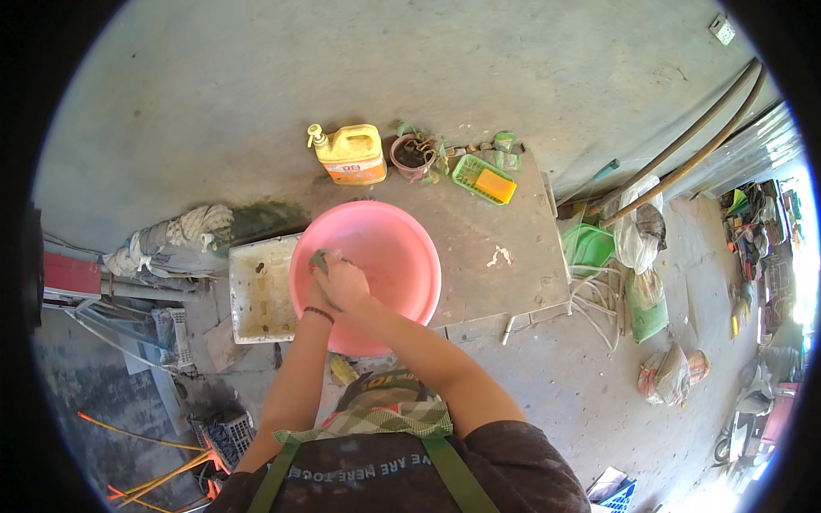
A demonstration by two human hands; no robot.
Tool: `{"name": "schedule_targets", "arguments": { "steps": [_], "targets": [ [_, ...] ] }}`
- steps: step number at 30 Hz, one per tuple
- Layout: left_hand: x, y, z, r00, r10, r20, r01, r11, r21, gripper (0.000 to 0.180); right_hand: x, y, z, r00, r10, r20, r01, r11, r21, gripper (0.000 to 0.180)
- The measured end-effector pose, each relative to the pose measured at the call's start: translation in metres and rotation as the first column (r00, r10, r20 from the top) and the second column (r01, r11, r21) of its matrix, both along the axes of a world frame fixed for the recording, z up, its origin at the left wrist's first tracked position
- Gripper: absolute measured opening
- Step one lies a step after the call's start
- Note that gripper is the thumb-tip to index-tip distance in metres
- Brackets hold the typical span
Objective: The person rinses a cloth in a pink bowl under a faucet, wrings the cloth by hand multiple times, and then carries the bowl through a doorway into a store area.
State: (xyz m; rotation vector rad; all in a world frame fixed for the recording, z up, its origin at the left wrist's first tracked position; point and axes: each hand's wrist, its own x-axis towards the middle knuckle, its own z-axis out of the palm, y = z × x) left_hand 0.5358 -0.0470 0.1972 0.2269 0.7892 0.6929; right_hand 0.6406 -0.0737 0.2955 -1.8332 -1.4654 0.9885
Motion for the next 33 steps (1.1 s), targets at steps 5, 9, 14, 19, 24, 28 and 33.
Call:
{"name": "schedule_targets", "arguments": {
  "steps": [5, 9, 14, 19, 24, 28, 33],
  "targets": [
    [0.020, -0.011, 0.008, 0.871, 0.060, -0.488, -0.019, 0.996, 0.090, 0.053, 0.033, 0.021, -0.078, 0.986, -0.139, -0.087, 0.130, 0.986, -0.100, 0.047],
    [0.015, -0.012, 0.044, 0.777, 0.119, -0.618, 0.096, 0.948, 0.303, 0.044, 0.066, 0.015, -0.125, 0.922, -0.351, -0.166, 0.299, 0.914, -0.273, 0.044],
    [-0.023, -0.024, 0.050, 0.859, 0.220, -0.463, 0.032, 0.878, 0.478, 0.028, 0.112, -0.002, -0.148, 0.773, -0.453, -0.443, 0.425, 0.889, -0.168, 0.029],
    [-0.062, -0.014, 0.025, 0.543, 0.400, -0.738, 0.172, 0.808, 0.564, 0.024, 0.119, -0.014, -0.046, 0.874, -0.386, -0.296, 0.407, 0.914, 0.009, 0.018],
    [-0.024, -0.018, 0.062, 0.206, 0.270, -0.940, 0.420, 0.844, 0.335, 0.028, 0.112, -0.026, -0.057, 0.865, -0.248, 0.435, 0.260, 0.965, 0.031, 0.034],
    [-0.013, -0.029, 0.055, 0.272, 0.372, -0.887, 0.582, 0.671, 0.460, 0.038, 0.086, -0.017, -0.049, 0.884, -0.064, 0.462, 0.108, 0.992, -0.067, 0.054],
    [-0.009, -0.048, 0.006, 0.051, 0.212, -0.976, 0.914, 0.384, 0.131, 0.052, 0.078, -0.024, -0.078, 0.623, 0.367, 0.691, -0.344, 0.922, -0.180, 0.066]
  ]
}}
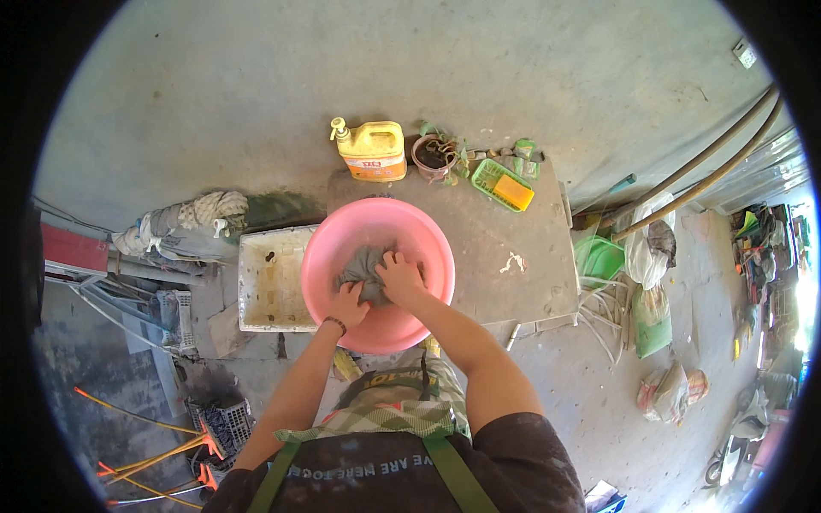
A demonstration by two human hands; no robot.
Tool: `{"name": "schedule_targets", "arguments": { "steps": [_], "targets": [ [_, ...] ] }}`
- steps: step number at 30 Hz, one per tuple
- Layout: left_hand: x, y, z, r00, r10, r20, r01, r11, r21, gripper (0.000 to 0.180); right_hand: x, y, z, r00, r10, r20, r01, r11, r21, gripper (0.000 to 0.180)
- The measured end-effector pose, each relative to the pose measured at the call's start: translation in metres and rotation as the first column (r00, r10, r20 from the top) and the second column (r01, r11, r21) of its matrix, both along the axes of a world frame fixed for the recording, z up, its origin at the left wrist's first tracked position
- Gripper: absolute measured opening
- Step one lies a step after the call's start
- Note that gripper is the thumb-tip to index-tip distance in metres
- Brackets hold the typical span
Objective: The person rinses a cloth in a pink bowl under a faucet, wrings the cloth by hand multiple times, and then carries the bowl through a doorway into a store area.
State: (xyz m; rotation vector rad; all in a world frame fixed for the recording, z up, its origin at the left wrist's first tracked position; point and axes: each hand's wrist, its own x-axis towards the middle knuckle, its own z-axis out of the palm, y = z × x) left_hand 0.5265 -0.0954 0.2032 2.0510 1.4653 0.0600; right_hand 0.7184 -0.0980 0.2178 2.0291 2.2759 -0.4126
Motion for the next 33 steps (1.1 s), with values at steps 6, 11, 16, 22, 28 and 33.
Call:
{"name": "schedule_targets", "arguments": {
  "steps": [6, 11, 16, 22, 28, 33],
  "targets": [
    [0.006, 0.006, -0.040, 0.810, 0.443, 0.384, -0.508, 0.858, 0.082, 0.057, -0.013, 0.013, -0.035, 0.690, -0.474, -0.547, 0.554, 0.832, -0.024, 0.063],
    [0.005, 0.031, 0.008, 0.076, 0.982, 0.174, 0.108, 0.165, -0.980, 0.051, -0.065, 0.011, 0.037, 0.123, -0.389, -0.913, 0.351, 0.878, -0.327, 0.045],
    [-0.005, 0.055, -0.034, -0.192, 0.844, 0.502, 0.581, 0.509, -0.635, 0.049, -0.093, 0.008, 0.120, 0.117, -0.339, -0.934, 0.246, 0.921, -0.303, 0.034],
    [0.019, 0.054, 0.003, -0.100, 0.896, 0.433, 0.364, 0.438, -0.822, 0.044, -0.075, 0.040, 0.047, 0.642, -0.310, -0.701, 0.447, 0.895, 0.014, 0.023],
    [0.021, 0.024, 0.004, 0.136, 0.959, 0.248, -0.253, 0.276, -0.927, 0.039, -0.017, 0.047, -0.004, 0.878, -0.328, -0.349, 0.372, 0.926, 0.064, 0.025],
    [-0.012, 0.024, 0.015, 0.349, 0.916, 0.198, -0.425, 0.343, -0.838, 0.055, 0.005, 0.016, -0.041, 0.789, -0.272, -0.551, 0.465, 0.851, 0.245, 0.045]
  ]
}}
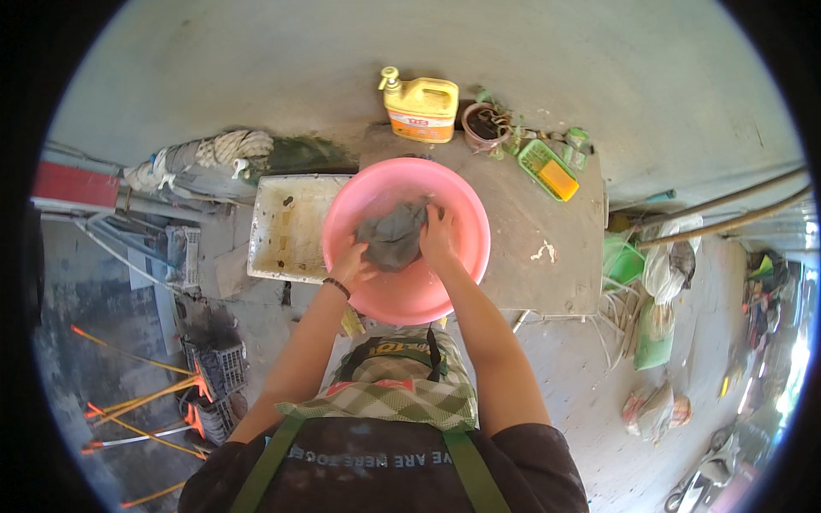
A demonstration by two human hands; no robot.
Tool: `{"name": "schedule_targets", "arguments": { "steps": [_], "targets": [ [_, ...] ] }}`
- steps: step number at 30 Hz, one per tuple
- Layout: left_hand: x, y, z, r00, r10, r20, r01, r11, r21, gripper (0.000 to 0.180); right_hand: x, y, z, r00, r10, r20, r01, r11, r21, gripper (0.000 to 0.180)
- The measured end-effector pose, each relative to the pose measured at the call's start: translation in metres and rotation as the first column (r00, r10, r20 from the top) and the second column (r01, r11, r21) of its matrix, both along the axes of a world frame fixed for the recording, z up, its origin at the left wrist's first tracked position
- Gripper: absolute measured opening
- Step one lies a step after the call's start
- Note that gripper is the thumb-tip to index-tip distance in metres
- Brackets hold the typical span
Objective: The person rinses a cloth in a pink bowl under a faucet, wrings the cloth by hand multiple times, and then carries the bowl through a doorway into a store area.
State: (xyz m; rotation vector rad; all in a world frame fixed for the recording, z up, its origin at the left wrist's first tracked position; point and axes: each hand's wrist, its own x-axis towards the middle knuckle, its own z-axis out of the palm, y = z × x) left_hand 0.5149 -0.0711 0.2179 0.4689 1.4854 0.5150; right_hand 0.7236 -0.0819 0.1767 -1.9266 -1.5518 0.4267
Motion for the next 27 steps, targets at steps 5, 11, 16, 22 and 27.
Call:
{"name": "schedule_targets", "arguments": {
  "steps": [5, 11, 16, 22, 27],
  "targets": [
    [-0.023, -0.012, -0.076, 0.904, -0.057, -0.425, 0.292, 0.807, 0.513, 0.072, -0.009, -0.021, 0.044, 0.927, 0.356, 0.122, -0.271, 0.857, -0.439, 0.067],
    [0.041, -0.004, 0.016, 0.990, 0.138, 0.013, -0.138, 0.983, 0.122, 0.055, -0.043, 0.000, -0.014, 0.837, 0.038, -0.546, -0.230, 0.930, -0.288, 0.054],
    [0.006, 0.024, 0.013, 0.753, 0.328, 0.570, -0.286, 0.944, -0.164, 0.046, -0.089, -0.003, 0.114, 0.392, 0.061, -0.918, -0.254, 0.966, -0.044, 0.029],
    [0.011, 0.042, -0.048, 0.532, 0.232, 0.815, -0.266, 0.959, -0.099, 0.048, -0.103, 0.011, 0.130, 0.708, 0.304, -0.637, -0.304, 0.946, 0.114, 0.018],
    [0.021, 0.029, -0.057, 0.750, 0.227, 0.622, -0.228, 0.971, -0.079, 0.050, -0.085, 0.026, 0.094, 0.977, 0.211, 0.008, -0.210, 0.974, -0.086, 0.024]
  ]
}}
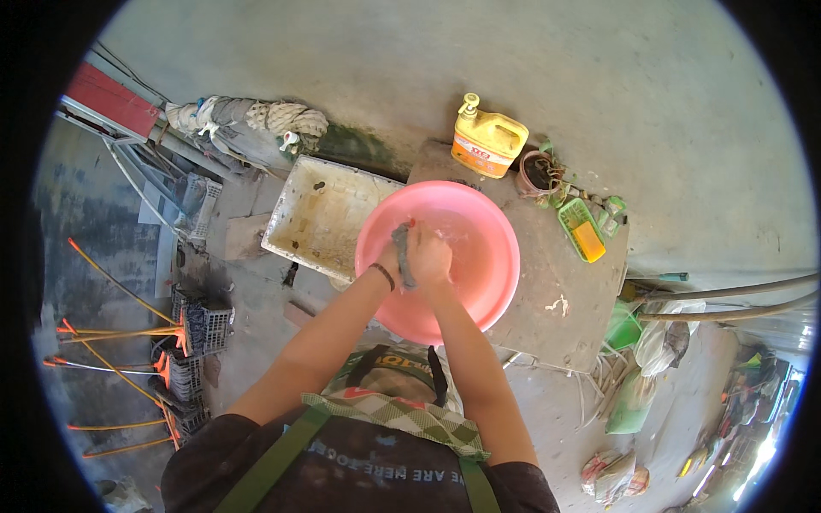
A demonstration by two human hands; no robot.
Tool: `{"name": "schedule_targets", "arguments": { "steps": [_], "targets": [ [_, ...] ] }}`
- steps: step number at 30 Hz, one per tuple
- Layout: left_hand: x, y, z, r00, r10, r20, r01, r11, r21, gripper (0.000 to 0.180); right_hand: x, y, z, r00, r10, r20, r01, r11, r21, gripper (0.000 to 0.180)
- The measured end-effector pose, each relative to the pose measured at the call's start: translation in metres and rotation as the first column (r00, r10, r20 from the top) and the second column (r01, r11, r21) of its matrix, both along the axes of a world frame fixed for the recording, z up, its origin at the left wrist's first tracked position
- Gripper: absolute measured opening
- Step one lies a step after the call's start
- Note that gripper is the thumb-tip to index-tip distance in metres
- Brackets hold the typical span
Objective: The person rinses a cloth in a pink bowl under a faucet, wrings the cloth by hand multiple times, and then carries the bowl through a doorway into a store area.
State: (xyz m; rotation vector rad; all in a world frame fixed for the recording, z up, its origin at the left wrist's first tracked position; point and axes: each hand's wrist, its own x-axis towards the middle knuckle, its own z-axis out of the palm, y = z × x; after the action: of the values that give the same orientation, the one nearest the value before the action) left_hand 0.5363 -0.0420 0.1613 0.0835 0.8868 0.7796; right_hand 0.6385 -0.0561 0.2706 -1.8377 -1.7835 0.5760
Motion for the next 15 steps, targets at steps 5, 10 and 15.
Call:
{"name": "schedule_targets", "arguments": {
  "steps": [5, 10, 15],
  "targets": [
    [-0.003, -0.028, 0.059, 0.677, -0.068, -0.733, 0.304, 0.932, 0.194, 0.058, 0.065, 0.003, -0.042, 0.949, 0.021, 0.314, 0.063, 0.964, -0.257, 0.030],
    [-0.027, -0.021, 0.063, 0.326, 0.057, -0.944, 0.601, 0.758, 0.253, 0.051, 0.083, -0.015, -0.027, 0.880, 0.021, 0.475, 0.058, 0.987, -0.151, 0.023],
    [-0.038, -0.018, 0.030, 0.462, 0.281, -0.841, 0.426, 0.761, 0.489, 0.041, 0.072, -0.014, -0.058, 0.834, 0.077, 0.547, -0.071, 0.997, -0.032, 0.042]
  ]
}}
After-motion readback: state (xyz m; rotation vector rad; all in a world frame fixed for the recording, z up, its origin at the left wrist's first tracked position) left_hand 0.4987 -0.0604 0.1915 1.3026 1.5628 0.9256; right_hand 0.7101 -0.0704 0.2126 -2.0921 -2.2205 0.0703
